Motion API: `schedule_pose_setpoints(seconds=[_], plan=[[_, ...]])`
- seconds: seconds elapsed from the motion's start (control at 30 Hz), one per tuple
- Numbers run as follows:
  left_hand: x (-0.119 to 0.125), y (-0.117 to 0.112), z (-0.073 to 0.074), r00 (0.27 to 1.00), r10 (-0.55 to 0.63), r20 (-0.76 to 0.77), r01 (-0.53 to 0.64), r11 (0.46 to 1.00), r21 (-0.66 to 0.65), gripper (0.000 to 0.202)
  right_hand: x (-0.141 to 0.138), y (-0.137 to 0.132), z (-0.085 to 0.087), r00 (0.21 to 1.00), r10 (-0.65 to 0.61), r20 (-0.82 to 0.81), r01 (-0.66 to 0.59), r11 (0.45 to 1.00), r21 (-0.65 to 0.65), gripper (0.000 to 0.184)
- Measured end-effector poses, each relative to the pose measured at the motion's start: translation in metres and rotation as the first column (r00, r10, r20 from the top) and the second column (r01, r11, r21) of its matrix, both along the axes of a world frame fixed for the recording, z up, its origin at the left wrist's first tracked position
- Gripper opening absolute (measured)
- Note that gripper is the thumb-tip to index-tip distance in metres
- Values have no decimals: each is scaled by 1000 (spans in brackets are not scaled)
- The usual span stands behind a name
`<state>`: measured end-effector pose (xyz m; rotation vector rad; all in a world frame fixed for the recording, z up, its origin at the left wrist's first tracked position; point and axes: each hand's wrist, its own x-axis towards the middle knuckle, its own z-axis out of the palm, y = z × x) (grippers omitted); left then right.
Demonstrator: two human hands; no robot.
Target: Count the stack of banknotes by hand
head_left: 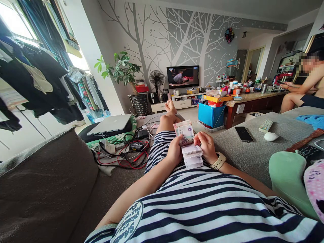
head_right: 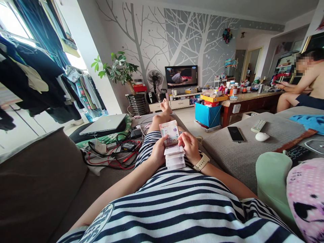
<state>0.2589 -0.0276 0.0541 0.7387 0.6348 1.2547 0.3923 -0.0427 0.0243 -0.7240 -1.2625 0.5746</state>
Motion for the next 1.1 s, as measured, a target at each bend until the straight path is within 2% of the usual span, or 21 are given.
schedule_pose_setpoints(seconds=[0.13,0.27,0.4,0.67,0.97,1.1], plan=[[-1,0,0,1000,26,-6,-26,999,31,15,1,6,-4,996,-80,-26,79,996,-39,52],[-3,-1,0,999,-27,-40,30,997,70,23,2,12,-7,987,-150,-61,144,985,-90,44],[-2,0,0,998,-37,-44,40,996,79,26,3,12,-6,991,-126,-42,122,989,-82,46],[3,3,3,1000,1,-11,0,1000,31,15,4,6,0,994,-110,-28,108,991,-74,42],[5,6,5,1000,-12,-10,13,999,52,22,5,7,0,995,-94,-35,92,994,-58,41],[6,6,6,1000,-5,-11,6,999,47,18,7,9,2,995,-86,-45,83,995,-53,40]])
